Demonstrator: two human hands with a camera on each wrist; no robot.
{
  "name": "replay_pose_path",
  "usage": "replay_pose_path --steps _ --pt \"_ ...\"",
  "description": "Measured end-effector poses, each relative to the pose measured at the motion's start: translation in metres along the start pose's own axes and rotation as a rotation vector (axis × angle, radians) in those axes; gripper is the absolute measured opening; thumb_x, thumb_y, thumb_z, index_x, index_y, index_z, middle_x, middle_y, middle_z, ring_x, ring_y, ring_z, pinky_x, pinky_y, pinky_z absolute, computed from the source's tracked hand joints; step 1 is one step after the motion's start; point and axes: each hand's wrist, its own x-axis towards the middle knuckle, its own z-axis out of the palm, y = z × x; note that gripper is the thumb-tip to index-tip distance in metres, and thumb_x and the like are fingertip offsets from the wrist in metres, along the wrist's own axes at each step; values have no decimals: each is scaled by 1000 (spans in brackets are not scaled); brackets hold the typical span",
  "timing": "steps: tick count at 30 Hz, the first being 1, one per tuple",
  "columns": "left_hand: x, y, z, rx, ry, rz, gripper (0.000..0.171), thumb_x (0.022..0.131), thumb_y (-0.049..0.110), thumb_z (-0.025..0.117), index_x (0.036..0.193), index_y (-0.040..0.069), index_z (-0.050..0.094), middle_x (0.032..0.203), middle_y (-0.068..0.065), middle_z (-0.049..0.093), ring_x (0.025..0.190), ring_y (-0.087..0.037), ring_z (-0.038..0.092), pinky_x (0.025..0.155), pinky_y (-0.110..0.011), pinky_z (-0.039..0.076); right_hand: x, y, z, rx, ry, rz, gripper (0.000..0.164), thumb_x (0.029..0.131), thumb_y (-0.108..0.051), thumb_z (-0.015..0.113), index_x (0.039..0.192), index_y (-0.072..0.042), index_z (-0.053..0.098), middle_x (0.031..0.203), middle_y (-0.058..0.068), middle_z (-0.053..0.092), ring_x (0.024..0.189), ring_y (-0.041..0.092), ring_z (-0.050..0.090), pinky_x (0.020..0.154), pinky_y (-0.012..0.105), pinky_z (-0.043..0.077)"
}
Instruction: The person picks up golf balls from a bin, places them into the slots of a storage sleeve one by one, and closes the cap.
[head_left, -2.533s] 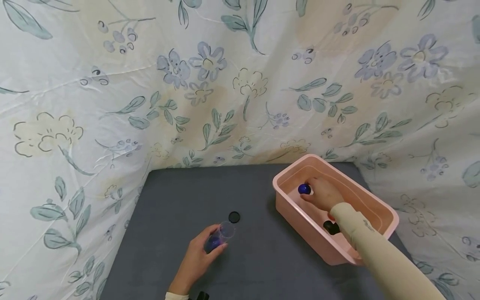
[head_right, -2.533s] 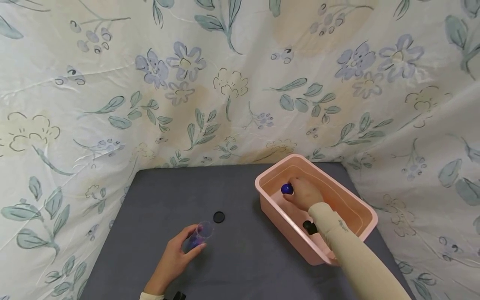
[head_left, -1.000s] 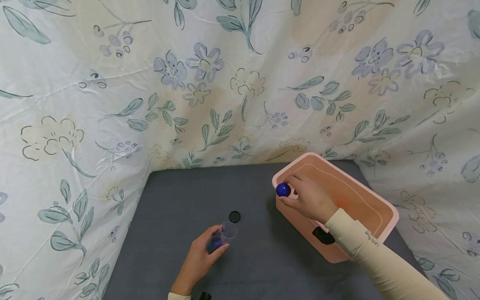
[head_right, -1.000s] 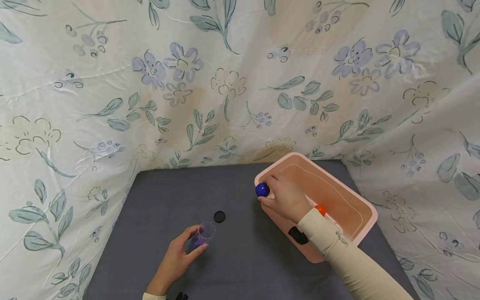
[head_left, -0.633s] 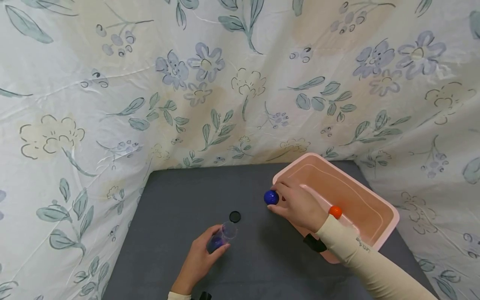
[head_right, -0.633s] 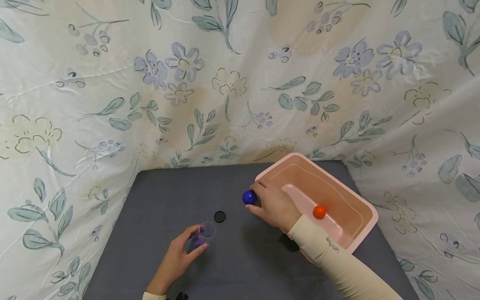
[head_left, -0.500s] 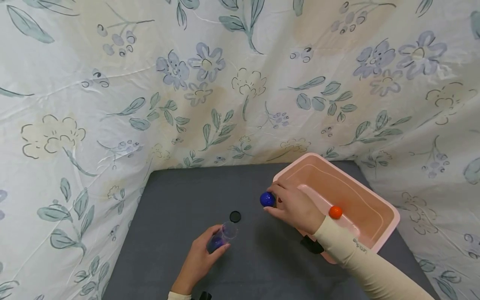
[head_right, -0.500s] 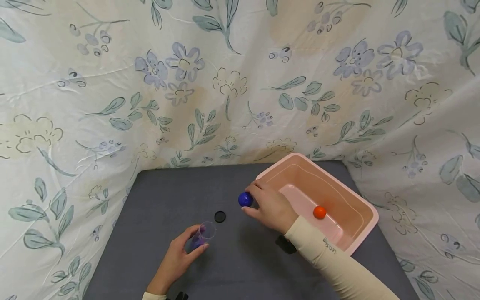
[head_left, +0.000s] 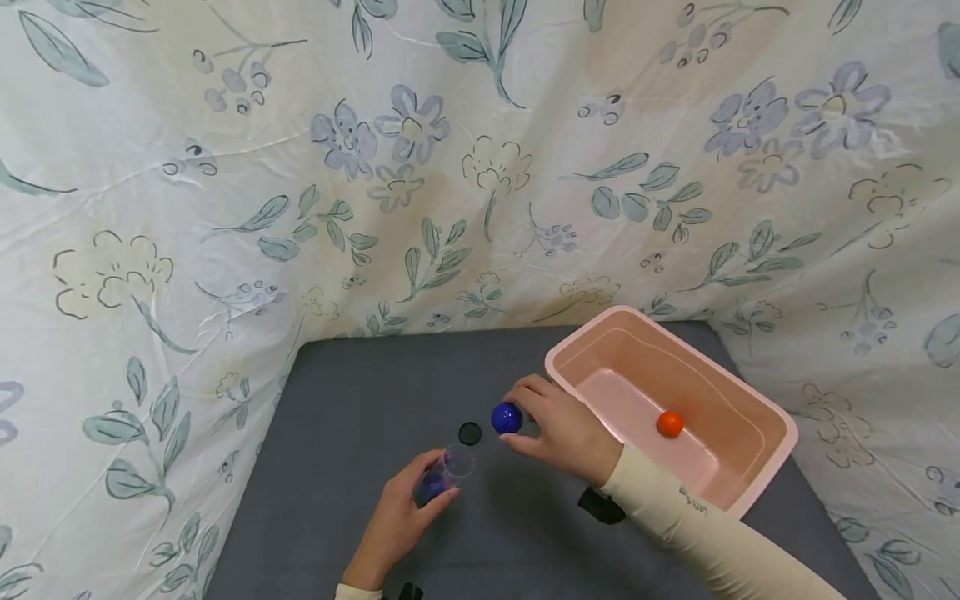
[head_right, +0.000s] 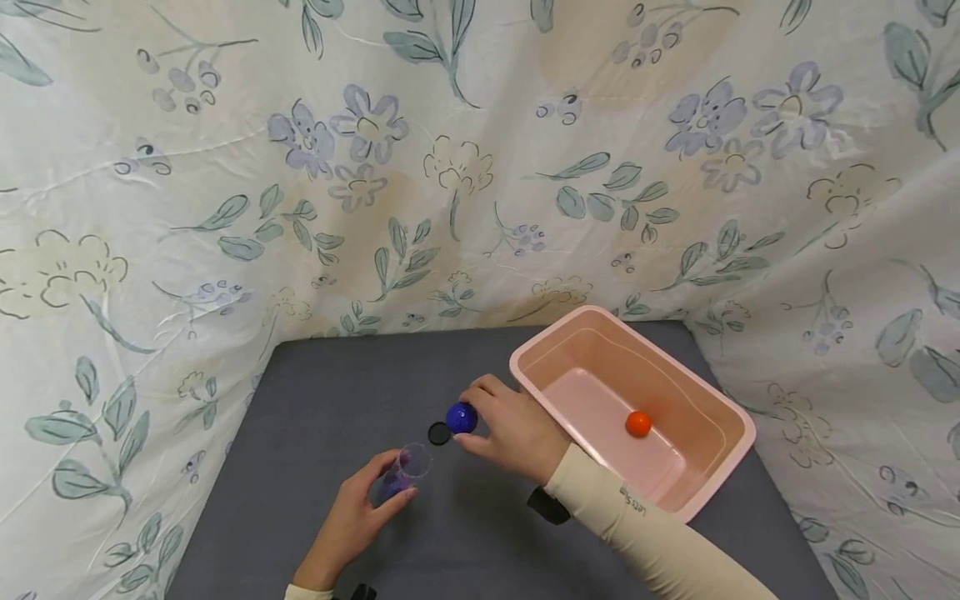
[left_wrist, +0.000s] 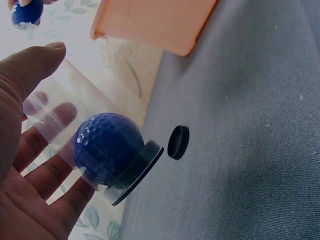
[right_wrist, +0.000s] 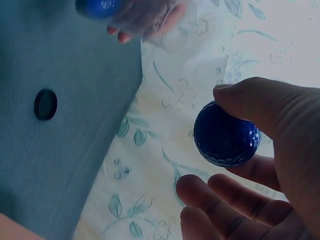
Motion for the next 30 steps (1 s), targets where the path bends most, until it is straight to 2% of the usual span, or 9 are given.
replay_pose_path --steps 5,11,17,25,30 --pt "-1 0 0 5 -3 16 50 89 38 82 134 26 61 129 7 69 114 -12 70 96 -41 60 0 -6 6 -25 11 -36 46 88 -45 82 122 -19 69 122 0 66 86 6 61 75 23 55" --pt "-2 0 -1 -3 -3 32 49 90 37 81 134 28 61 129 9 69 113 -11 69 94 -38 61 0 -12 17 110 16 -86 42 87 -35 85 120 -16 68 120 0 64 83 4 61 71 17 56" --pt "-2 0 -1 -19 -9 36 51 90 33 82 136 21 62 130 9 69 112 -11 69 93 -37 61 1 -21 24 167 -33 -106 42 88 -35 84 120 -14 67 120 0 63 84 3 59 72 18 56" --pt "-3 2 0 -45 -2 49 51 89 29 84 134 36 60 130 12 68 114 -9 68 94 -37 60 1 -29 32 203 -91 -92 43 90 -39 82 121 -14 67 121 -3 62 88 2 61 77 17 57" --pt "-3 1 2 -31 11 104 51 90 27 83 135 33 59 131 10 69 116 -12 69 94 -38 61 1 -30 37 238 -114 -82 43 90 -39 82 122 -14 66 121 -3 62 89 2 61 79 18 58"
